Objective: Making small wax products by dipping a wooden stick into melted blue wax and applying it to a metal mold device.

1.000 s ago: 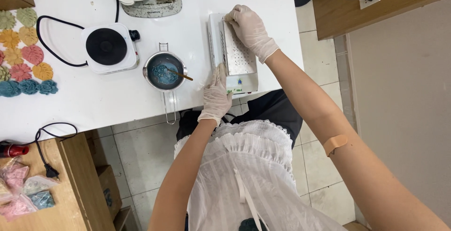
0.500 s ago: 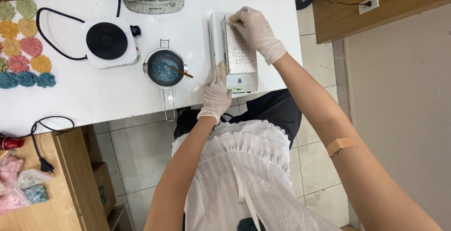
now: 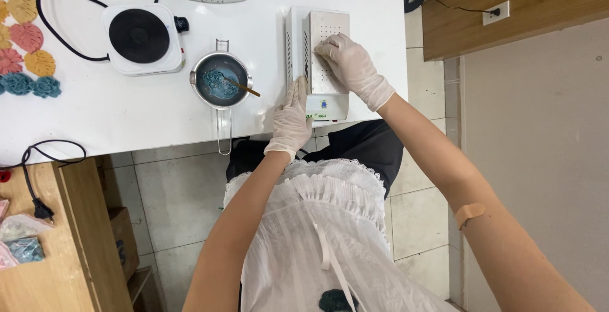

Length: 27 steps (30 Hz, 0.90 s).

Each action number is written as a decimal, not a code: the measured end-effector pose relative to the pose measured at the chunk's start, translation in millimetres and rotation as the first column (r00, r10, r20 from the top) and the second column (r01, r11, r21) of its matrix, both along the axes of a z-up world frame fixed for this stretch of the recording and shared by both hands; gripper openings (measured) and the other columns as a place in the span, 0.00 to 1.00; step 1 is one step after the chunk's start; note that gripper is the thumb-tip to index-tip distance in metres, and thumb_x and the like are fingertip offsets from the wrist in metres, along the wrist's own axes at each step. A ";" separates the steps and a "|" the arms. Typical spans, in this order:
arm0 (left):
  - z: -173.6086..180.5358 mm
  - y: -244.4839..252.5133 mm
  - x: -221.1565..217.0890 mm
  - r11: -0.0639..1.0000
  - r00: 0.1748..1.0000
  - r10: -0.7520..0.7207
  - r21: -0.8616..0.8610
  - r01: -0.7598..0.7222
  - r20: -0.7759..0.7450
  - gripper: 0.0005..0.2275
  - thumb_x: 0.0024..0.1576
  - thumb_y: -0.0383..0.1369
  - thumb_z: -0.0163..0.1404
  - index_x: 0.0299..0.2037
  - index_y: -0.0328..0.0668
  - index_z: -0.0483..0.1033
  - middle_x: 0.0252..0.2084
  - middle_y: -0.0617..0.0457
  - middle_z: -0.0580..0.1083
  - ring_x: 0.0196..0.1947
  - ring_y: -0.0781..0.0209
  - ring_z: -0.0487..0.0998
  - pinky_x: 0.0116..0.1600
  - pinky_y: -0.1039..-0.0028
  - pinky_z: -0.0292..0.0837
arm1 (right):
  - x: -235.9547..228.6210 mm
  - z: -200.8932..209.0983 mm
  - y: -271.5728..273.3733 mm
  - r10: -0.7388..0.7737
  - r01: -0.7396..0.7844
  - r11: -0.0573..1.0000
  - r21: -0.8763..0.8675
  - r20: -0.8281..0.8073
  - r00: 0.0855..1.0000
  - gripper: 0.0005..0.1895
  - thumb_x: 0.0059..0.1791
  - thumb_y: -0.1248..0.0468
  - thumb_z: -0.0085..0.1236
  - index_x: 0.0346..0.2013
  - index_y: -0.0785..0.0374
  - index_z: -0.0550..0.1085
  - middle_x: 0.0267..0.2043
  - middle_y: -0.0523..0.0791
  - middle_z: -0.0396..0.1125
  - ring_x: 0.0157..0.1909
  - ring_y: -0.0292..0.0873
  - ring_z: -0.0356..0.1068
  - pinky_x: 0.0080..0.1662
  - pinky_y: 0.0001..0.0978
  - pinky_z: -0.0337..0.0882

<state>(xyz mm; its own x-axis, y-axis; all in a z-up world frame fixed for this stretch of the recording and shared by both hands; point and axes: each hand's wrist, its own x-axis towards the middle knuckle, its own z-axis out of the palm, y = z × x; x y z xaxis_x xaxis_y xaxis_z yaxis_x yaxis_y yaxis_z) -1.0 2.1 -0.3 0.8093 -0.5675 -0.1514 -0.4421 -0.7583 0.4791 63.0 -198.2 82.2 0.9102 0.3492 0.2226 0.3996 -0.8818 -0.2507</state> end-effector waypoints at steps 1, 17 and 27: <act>1.6 0.5 -2.1 1.000 1.000 0.003 -0.002 -0.003 -0.004 0.46 0.55 0.41 0.56 0.76 0.35 0.35 0.80 0.50 0.40 0.79 0.58 0.39 0.64 0.62 0.65 | -6.4 1.3 -0.5 0.003 -0.003 1.000 -0.002 -0.004 1.000 0.05 0.51 0.68 0.60 0.42 0.60 0.80 0.40 0.47 0.70 0.46 0.51 0.71 0.46 0.40 0.74; 3.2 5.1 1.2 0.996 0.996 0.026 -0.084 -0.033 -0.085 0.45 0.56 0.38 0.55 0.76 0.36 0.34 0.80 0.49 0.42 0.80 0.57 0.42 0.62 0.60 0.66 | 63.4 -0.8 -1.4 -0.117 0.121 0.988 0.099 -0.041 0.992 0.04 0.52 0.68 0.62 0.41 0.64 0.81 0.42 0.49 0.71 0.45 0.54 0.72 0.48 0.43 0.72; -2.3 1.0 -3.8 0.986 0.997 0.052 -0.154 -0.059 -0.049 0.45 0.53 0.37 0.56 0.76 0.35 0.38 0.79 0.46 0.46 0.78 0.55 0.45 0.62 0.61 0.65 | -14.7 7.1 14.0 0.021 -0.020 1.000 0.021 -0.039 0.999 0.08 0.51 0.69 0.62 0.45 0.63 0.80 0.43 0.48 0.71 0.47 0.52 0.71 0.48 0.41 0.73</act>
